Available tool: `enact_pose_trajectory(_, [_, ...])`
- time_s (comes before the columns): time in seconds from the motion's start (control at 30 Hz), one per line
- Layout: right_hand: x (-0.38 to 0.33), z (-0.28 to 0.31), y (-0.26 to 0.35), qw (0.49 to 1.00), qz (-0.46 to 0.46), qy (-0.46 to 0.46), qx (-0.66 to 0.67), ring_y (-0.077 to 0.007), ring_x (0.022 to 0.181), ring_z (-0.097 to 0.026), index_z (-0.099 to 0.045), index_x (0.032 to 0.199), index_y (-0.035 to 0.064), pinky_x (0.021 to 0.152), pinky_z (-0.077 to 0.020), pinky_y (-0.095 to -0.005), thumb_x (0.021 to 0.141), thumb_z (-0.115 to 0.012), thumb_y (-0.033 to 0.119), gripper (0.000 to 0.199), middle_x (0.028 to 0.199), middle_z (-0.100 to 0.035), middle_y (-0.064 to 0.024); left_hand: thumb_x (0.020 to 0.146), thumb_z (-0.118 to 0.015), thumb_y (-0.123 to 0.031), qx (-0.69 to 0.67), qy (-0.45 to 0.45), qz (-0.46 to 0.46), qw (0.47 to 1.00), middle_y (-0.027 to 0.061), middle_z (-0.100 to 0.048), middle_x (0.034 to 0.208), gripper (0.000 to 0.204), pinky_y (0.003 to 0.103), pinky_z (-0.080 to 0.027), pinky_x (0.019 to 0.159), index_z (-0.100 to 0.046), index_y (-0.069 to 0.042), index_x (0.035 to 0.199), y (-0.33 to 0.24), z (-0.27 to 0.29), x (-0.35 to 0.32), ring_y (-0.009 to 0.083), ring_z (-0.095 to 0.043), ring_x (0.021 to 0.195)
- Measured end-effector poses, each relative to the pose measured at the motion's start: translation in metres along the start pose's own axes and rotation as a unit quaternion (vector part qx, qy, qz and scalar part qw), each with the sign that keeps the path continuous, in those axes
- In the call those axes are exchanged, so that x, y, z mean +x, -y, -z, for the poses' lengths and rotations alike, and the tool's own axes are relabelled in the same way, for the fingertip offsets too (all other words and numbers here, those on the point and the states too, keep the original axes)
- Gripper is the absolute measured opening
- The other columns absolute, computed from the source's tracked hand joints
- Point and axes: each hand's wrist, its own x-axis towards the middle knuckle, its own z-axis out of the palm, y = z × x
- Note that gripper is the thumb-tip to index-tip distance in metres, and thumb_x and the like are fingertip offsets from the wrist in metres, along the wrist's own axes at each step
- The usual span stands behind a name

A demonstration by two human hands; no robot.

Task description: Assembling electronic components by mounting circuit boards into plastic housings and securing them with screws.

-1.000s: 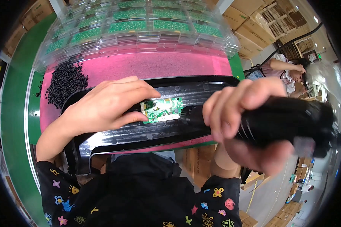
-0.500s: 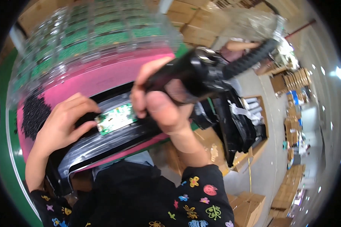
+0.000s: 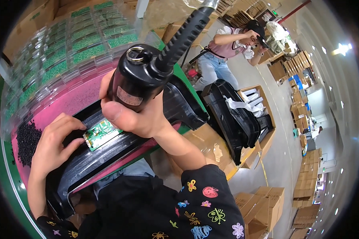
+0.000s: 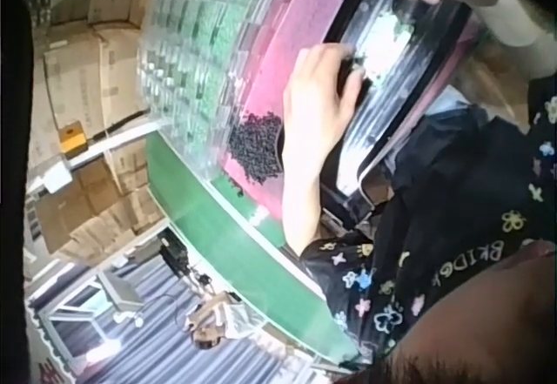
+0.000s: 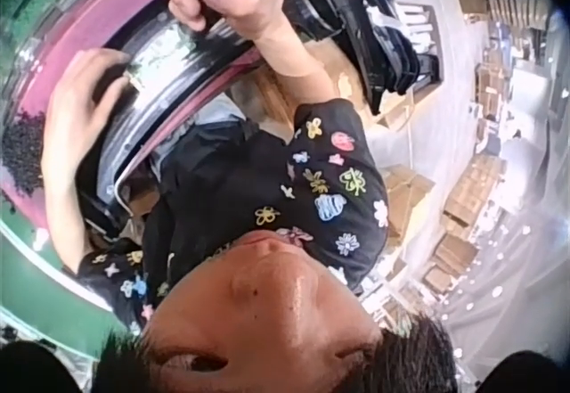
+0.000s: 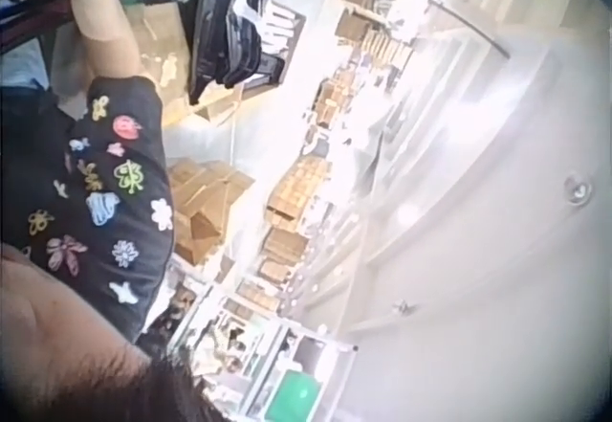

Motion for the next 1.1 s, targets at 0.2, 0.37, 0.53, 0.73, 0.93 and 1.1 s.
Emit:
enact_pose_trajectory(0.2, [0.0003,0.0036,0.003,1.0,-0.014,0.026,0.01,-0.0142,0.05,-0.051,-0.045,0.105,-0.0004,0.052,-0.0448,-0.0295,0.084,-0.069,0.041,0.052,0.065,-0.054,-0.0083,0.071,-0.074,-0.003,0.0,0.004,0.004,1.0,0.0135,-0.064,0.096,0.03,0.04,-0.049,0.08,-0.063,0.002,0.098,0.0006,0.0,-0.0009,0.0332,-0.06,0.093])
enact_pose_trajectory(0.37, [0.0014,0.0024,0.002,0.999,-0.006,0.033,0.013,-0.0141,0.05,-0.051,-0.045,0.105,-0.0006,0.051,-0.0443,-0.0295,0.085,-0.069,0.041,0.052,0.065,-0.054,-0.0084,0.071,-0.074,-0.003,0.003,0.005,0.001,1.0,0.0133,-0.064,0.096,0.029,0.039,-0.05,0.08,-0.063,0.002,0.098,0.001,0.0005,-0.0014,0.033,-0.06,0.093])
enact_pose_trajectory(0.53, [0.0006,0.001,-0.001,1.0,0.007,0.024,0.004,-0.0139,0.048,-0.05,-0.046,0.104,-0.0008,0.05,-0.044,-0.0294,0.085,-0.069,0.041,0.051,0.064,-0.054,-0.0083,0.072,-0.074,-0.004,0.009,0.005,-0.004,1.0,0.0131,-0.064,0.095,0.028,0.039,-0.049,0.08,-0.063,0.002,0.097,0.0005,0.0008,-0.0016,0.0328,-0.06,0.092])
enact_pose_trajectory(0.73, [0.0026,0.0035,0.0034,0.999,-0.005,0.035,0.004,-0.0136,0.047,-0.048,-0.046,0.104,-0.0011,0.049,-0.0431,-0.0292,0.086,-0.065,0.041,0.05,0.063,-0.053,-0.0082,0.072,-0.074,-0.004,0.011,0.006,-0.003,1.0,0.0124,-0.064,0.095,0.026,0.04,-0.049,0.078,-0.063,0.001,0.095,-0.0005,-0.0002,0.0001,0.0325,-0.06,0.09])
enact_pose_trajectory(0.93, [0.0032,0.0014,-0.0008,0.999,0.004,0.037,0.009,-0.0141,0.047,-0.049,-0.046,0.105,-0.0017,0.048,-0.0426,-0.0289,0.087,-0.064,0.039,0.048,0.063,-0.053,-0.0087,0.073,-0.074,-0.005,0.017,0.007,-0.012,1.0,0.0126,-0.063,0.095,0.025,0.041,-0.049,0.079,-0.063,0.001,0.095,0.0007,-0.0006,-0.0013,0.033,-0.059,0.09])
enact_pose_trajectory(1.1, [0.0049,0.0056,0.0017,0.999,-0.012,0.051,0.015,-0.0147,0.048,-0.049,-0.047,0.105,-0.0013,0.048,-0.042,-0.0287,0.087,-0.066,0.039,0.048,0.064,-0.053,-0.0089,0.074,-0.073,-0.005,0.01,0.017,-0.012,1.0,0.0132,-0.064,0.096,0.026,0.04,-0.05,0.08,-0.063,0.001,0.097,0.0031,0.0013,-0.0027,0.0332,-0.06,0.092])
